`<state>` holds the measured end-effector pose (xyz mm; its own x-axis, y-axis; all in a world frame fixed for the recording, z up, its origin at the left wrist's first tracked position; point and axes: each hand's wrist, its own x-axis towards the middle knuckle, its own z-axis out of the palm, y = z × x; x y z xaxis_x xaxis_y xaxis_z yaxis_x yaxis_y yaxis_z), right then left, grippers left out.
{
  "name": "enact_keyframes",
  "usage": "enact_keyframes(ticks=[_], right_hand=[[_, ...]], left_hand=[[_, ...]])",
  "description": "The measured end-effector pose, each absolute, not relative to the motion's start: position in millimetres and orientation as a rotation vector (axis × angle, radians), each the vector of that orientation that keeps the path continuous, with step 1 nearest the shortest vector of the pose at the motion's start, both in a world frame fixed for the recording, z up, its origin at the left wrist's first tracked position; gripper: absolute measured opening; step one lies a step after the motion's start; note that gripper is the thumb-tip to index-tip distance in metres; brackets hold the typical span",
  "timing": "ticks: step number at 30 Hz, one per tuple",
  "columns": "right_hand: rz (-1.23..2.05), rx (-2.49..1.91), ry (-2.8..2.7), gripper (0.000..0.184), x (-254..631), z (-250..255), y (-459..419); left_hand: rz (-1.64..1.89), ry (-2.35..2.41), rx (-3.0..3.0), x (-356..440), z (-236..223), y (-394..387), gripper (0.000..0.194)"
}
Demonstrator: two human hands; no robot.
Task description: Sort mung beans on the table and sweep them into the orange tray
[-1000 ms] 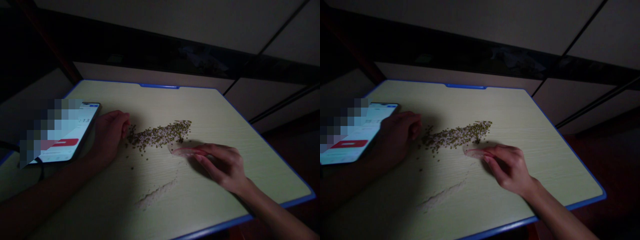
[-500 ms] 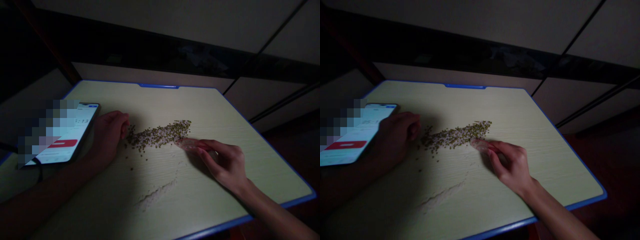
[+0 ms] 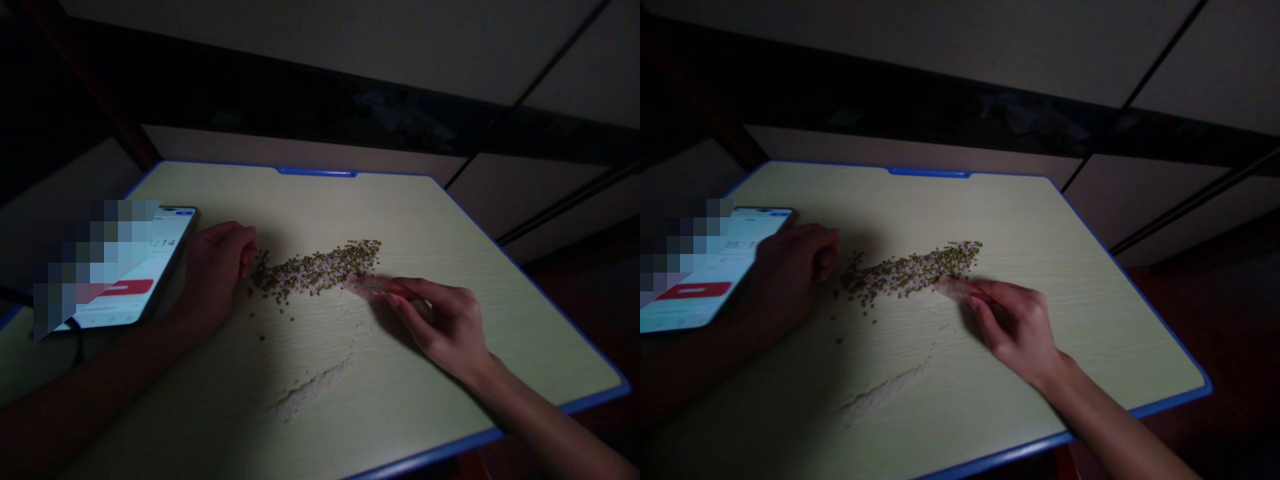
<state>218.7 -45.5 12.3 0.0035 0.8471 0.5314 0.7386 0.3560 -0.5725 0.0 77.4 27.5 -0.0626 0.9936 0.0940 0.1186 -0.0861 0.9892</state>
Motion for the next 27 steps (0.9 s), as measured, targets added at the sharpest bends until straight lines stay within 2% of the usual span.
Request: enact_keyframes(ticks=[10, 19, 27], right_hand=[[0.133, -1.342, -1.874, 0.014, 217.1, 13.6, -43.4], [0.097, -1.448, -1.708, 0.014, 217.1, 11.8, -44.3], [0.196, -1.459, -1.686, 0.016, 216.7, 12.0, -43.4]], left_hand=[[1.247, 1.320, 1.324, 0.6, 32.7, 76.8, 0.027], [1.260, 1.310, 1.333, 0.2, 27.4, 79.0, 0.025], [1.256, 1.303, 1.335, -0.3, 26.5, 78.5, 0.025]])
